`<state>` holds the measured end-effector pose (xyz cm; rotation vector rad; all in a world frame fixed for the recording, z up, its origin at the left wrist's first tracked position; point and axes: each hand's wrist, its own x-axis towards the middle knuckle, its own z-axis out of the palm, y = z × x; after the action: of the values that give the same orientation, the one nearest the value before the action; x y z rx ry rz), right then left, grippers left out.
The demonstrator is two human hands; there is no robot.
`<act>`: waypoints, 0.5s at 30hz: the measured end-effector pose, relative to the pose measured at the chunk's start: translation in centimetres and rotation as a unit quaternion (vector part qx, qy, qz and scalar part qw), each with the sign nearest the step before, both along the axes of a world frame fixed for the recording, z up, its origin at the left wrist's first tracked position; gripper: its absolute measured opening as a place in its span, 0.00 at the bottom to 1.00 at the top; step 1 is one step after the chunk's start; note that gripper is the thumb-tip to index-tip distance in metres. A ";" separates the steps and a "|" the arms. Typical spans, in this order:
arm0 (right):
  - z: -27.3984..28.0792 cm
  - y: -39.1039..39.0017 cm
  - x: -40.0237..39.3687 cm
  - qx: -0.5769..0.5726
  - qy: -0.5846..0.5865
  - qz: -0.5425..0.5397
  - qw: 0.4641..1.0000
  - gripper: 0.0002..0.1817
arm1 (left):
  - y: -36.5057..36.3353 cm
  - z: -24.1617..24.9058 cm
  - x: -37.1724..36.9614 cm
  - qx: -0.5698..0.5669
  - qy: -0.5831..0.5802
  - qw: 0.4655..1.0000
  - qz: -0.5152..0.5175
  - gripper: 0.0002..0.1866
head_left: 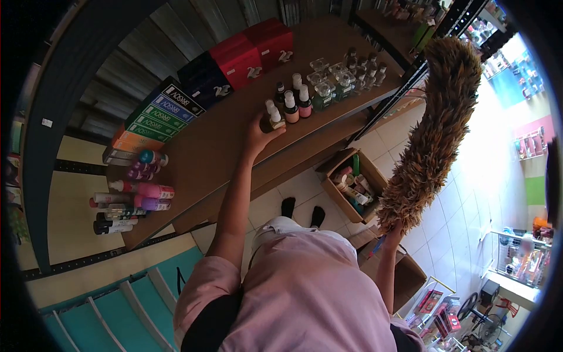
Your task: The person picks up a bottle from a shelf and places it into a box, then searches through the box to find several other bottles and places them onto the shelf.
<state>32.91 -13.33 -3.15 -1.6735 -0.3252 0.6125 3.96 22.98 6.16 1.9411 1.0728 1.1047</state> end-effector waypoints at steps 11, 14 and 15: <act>0.2 0.7 0.5 0.092 0.063 -0.041 0.993 0.15 | 0.2 -0.5 -0.1 -0.008 0.000 1.000 0.002 0.29; 1.5 1.1 0.1 0.098 0.116 -0.048 0.987 0.15 | 0.1 -0.4 0.0 -0.018 -0.016 1.000 -0.001 0.29; 2.5 1.1 -0.1 0.089 0.117 -0.037 0.988 0.15 | -0.1 0.2 0.1 -0.018 -0.015 1.000 0.000 0.30</act>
<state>32.82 -12.19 -0.70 -1.4193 -0.1427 0.6965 4.05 22.84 6.35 1.8924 1.0687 1.1034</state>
